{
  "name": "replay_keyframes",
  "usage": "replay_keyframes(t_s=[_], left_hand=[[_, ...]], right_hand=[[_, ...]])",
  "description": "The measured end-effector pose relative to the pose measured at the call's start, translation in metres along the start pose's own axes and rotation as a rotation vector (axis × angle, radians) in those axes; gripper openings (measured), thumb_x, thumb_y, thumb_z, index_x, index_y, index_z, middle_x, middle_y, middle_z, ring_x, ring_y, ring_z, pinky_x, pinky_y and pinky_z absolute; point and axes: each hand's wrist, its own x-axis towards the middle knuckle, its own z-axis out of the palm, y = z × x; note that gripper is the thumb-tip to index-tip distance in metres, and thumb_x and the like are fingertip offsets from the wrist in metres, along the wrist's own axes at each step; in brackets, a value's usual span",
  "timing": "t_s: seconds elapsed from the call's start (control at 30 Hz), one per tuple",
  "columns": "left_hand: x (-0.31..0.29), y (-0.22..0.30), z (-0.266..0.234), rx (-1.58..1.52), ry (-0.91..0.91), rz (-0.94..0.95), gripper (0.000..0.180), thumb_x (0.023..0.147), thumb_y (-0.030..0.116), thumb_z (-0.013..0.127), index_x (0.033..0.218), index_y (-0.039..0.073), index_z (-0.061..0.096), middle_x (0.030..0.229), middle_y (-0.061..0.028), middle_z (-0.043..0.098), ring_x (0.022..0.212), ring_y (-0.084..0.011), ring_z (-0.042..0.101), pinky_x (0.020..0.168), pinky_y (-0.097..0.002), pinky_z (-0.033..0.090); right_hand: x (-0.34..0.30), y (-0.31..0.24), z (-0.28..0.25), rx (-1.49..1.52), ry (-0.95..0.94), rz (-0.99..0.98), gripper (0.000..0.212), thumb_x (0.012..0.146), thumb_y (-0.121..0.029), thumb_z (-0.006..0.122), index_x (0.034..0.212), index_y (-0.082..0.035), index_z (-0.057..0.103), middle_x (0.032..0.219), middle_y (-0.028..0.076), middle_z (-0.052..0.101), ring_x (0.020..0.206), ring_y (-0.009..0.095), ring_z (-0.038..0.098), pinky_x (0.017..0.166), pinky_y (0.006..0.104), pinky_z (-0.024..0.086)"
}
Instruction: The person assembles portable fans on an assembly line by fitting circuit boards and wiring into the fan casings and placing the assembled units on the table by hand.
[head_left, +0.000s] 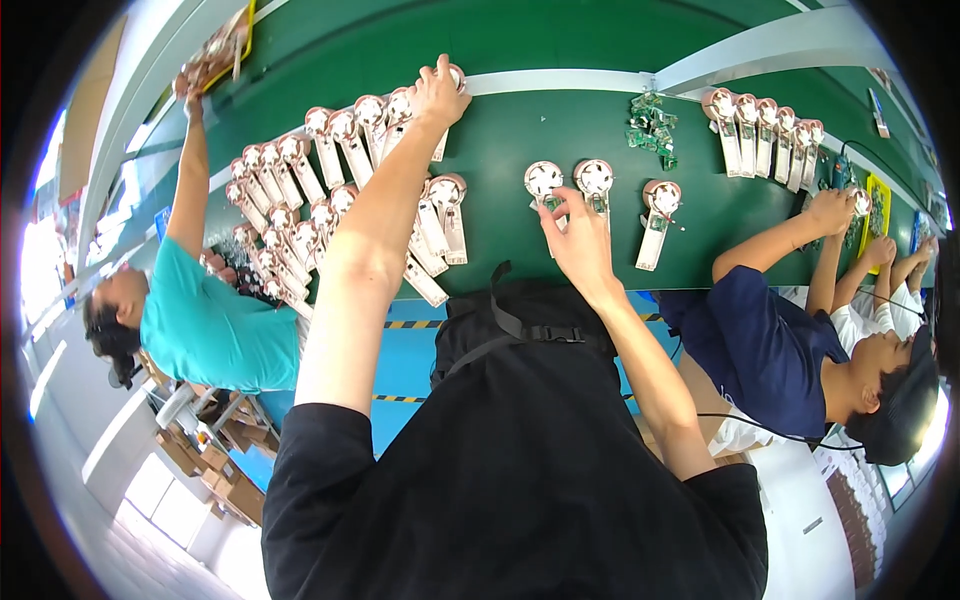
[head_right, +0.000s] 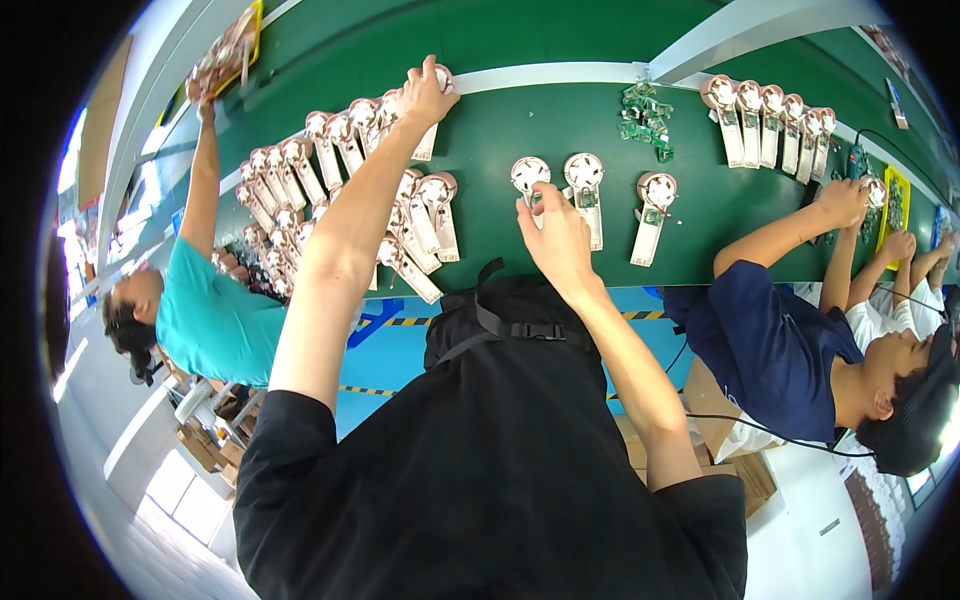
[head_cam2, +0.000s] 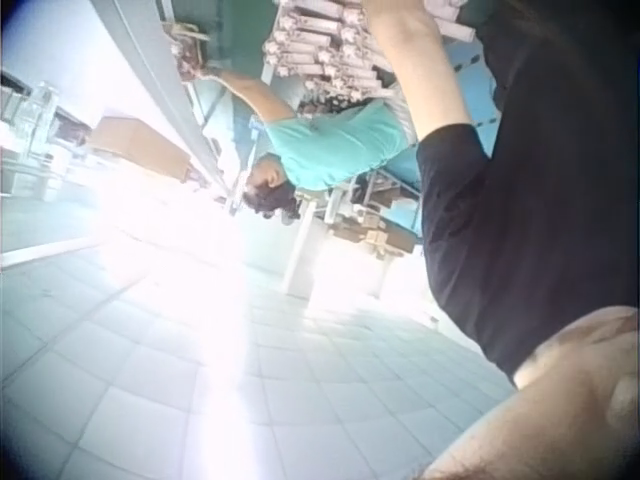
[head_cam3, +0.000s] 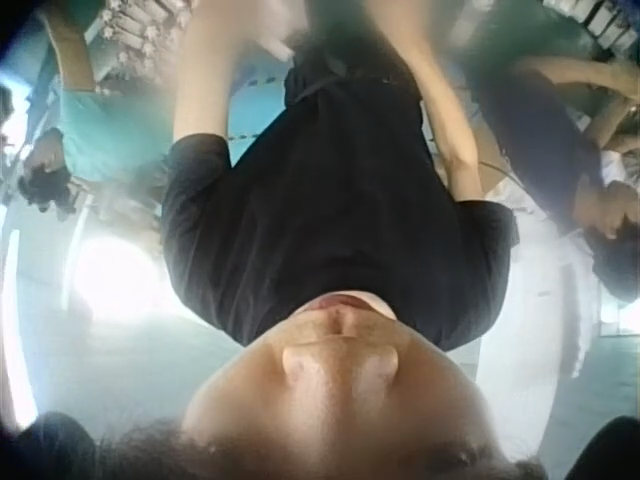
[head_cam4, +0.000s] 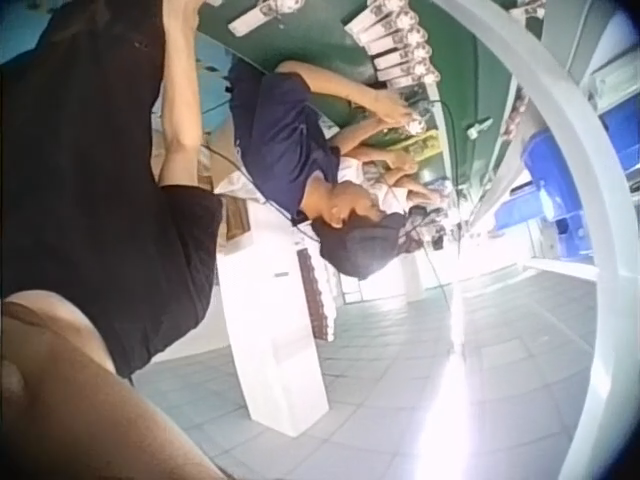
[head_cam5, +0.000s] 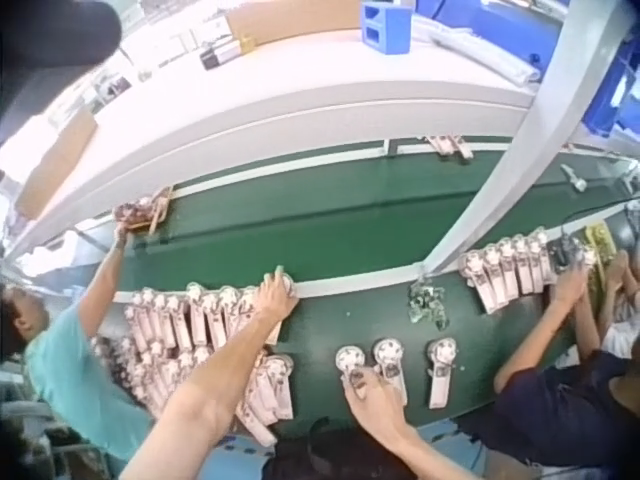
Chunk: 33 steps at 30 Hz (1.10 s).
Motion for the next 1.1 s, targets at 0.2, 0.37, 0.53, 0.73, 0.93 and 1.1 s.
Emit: replay_keyframes(t_s=[0.2, 0.37, 0.53, 0.73, 0.93, 1.1], left_hand=[[-0.003, 0.006, -0.011, -0.060, -0.006, 0.067, 0.061, 0.077, 0.034, 0.073, 0.125, 0.011, 0.044, 0.114, -0.0217, 0.056, 0.103, -0.0403, 0.061, 0.086, -0.0492, 0.050], [-0.073, 0.045, -0.052, -0.354, 0.135, 0.182, 0.062, 0.075, 0.040, 0.075, 0.120, 0.008, 0.048, 0.102, -0.0220, 0.059, 0.086, -0.0402, 0.065, 0.074, -0.0475, 0.054], [-0.158, 0.074, -0.075, -0.541, 0.066, 0.117, 0.065, 0.074, 0.035, 0.076, 0.126, 0.006, 0.048, 0.108, -0.0213, 0.058, 0.090, -0.0383, 0.065, 0.076, -0.0458, 0.054], [-0.205, 0.053, -0.061, -0.610, 0.052, 0.113, 0.067, 0.080, 0.039, 0.073, 0.130, 0.003, 0.046, 0.116, -0.0217, 0.056, 0.100, -0.0402, 0.061, 0.082, -0.0455, 0.051], [-0.223, 0.027, -0.034, -1.281, 0.068, -0.198, 0.046, 0.100, 0.038, 0.049, 0.120, -0.003, 0.057, 0.103, -0.0139, 0.065, 0.098, -0.0197, 0.059, 0.089, -0.0333, 0.046], [-0.239, 0.024, -0.018, -1.573, 0.025, -0.363, 0.054, 0.101, 0.046, 0.043, 0.123, -0.003, 0.054, 0.114, -0.0153, 0.062, 0.109, -0.0218, 0.058, 0.097, -0.0339, 0.043]], right_hand=[[0.011, -0.010, 0.003, 0.127, -0.051, 0.062, 0.032, 0.088, -0.018, 0.067, 0.111, 0.001, 0.058, 0.081, 0.013, 0.067, 0.063, 0.027, 0.066, 0.060, 0.0375, 0.052], [0.028, 0.005, 0.037, 0.522, -0.066, 0.040, 0.055, 0.087, -0.019, 0.071, 0.130, 0.001, 0.044, 0.112, 0.017, 0.061, 0.088, 0.022, 0.065, 0.075, 0.0325, 0.053], [0.031, -0.013, 0.034, 0.945, -0.281, 0.077, 0.079, 0.087, 0.003, 0.064, 0.149, -0.005, 0.016, 0.145, 0.017, 0.038, 0.120, 0.024, 0.053, 0.100, 0.0364, 0.046], [0.005, -0.002, 0.049, 0.899, -0.297, 0.123, 0.057, 0.091, -0.002, 0.060, 0.141, -0.003, 0.033, 0.131, 0.011, 0.053, 0.109, 0.017, 0.057, 0.090, 0.0290, 0.048], [-0.010, -0.011, 0.024, 1.067, -0.438, 0.239, 0.045, 0.095, -0.006, 0.054, 0.136, -0.001, 0.038, 0.117, 0.013, 0.063, 0.094, 0.026, 0.068, 0.084, 0.0354, 0.055], [-0.022, -0.024, 0.012, 1.091, -0.480, 0.250, 0.044, 0.094, -0.007, 0.055, 0.135, 0.000, 0.039, 0.116, 0.013, 0.063, 0.091, 0.026, 0.069, 0.080, 0.0351, 0.057]])
